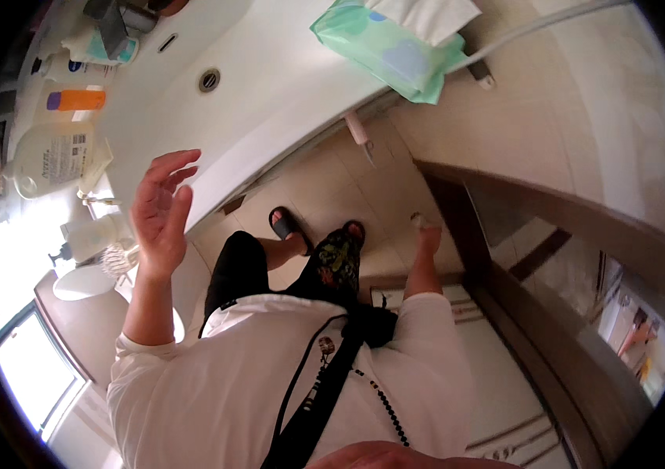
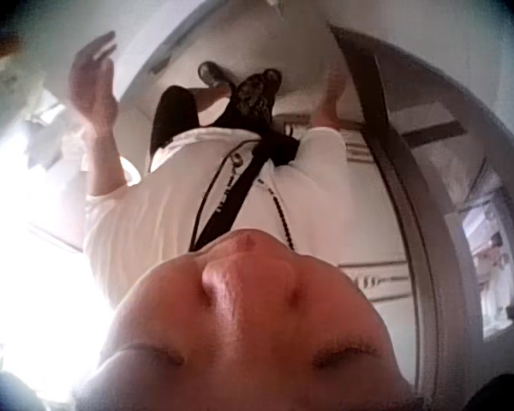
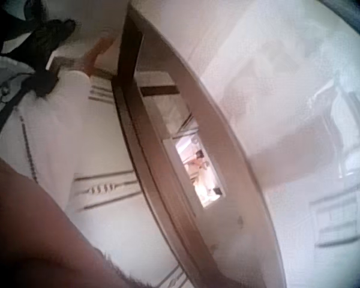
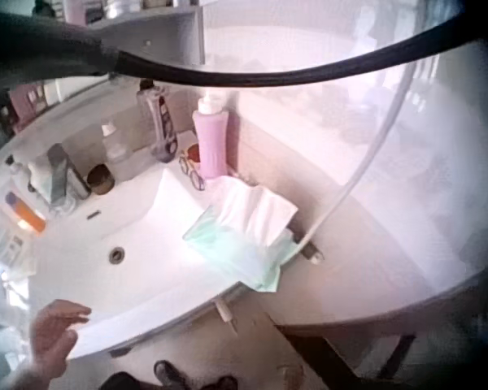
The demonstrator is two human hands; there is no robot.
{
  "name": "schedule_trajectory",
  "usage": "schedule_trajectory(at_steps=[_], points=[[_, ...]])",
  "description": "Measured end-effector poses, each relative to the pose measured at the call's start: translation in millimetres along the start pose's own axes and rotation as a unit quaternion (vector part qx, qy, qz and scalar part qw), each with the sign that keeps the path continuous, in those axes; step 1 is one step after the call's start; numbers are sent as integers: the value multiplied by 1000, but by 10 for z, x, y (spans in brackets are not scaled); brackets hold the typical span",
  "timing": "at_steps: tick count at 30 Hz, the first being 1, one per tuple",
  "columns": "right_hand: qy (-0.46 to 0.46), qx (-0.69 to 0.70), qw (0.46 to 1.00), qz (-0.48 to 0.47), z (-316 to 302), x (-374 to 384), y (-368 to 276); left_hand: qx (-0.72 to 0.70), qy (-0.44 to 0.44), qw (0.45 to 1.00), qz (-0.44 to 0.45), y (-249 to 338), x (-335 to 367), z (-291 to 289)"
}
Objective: The person handles and moves several skincare bottles, tubes, and jars on a bathroom shelf and near the sink, occasionally wiping the surface with a tissue.
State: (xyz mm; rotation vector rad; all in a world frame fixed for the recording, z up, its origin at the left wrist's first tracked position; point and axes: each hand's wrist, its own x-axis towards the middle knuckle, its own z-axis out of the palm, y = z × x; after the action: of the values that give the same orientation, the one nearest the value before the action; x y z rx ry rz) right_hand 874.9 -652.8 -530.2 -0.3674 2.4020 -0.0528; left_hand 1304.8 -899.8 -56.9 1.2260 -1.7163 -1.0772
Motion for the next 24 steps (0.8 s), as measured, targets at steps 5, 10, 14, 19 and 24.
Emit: schedule_trajectory(at_steps=[5, 10, 14, 19, 24], points=[[12, -76, 997, -3, 833, 560, 426, 17, 8, 994, 103, -365, -28, 213], [62, -4, 998, 4, 1302, 767, 405, 37, 30, 990, 132, -592, -185, 328], [76, 31, 996, 31, 1283, 675, 287, 50, 33, 990, 130, -562, -241, 289], [64, -358, 930, -51, 1196, 697, 595, -7, 32, 995, 98, -337, -173, 130], [171, -184, 962, -104, 588, 70, 185, -78, -5, 996, 45, 259, -130, -225]])
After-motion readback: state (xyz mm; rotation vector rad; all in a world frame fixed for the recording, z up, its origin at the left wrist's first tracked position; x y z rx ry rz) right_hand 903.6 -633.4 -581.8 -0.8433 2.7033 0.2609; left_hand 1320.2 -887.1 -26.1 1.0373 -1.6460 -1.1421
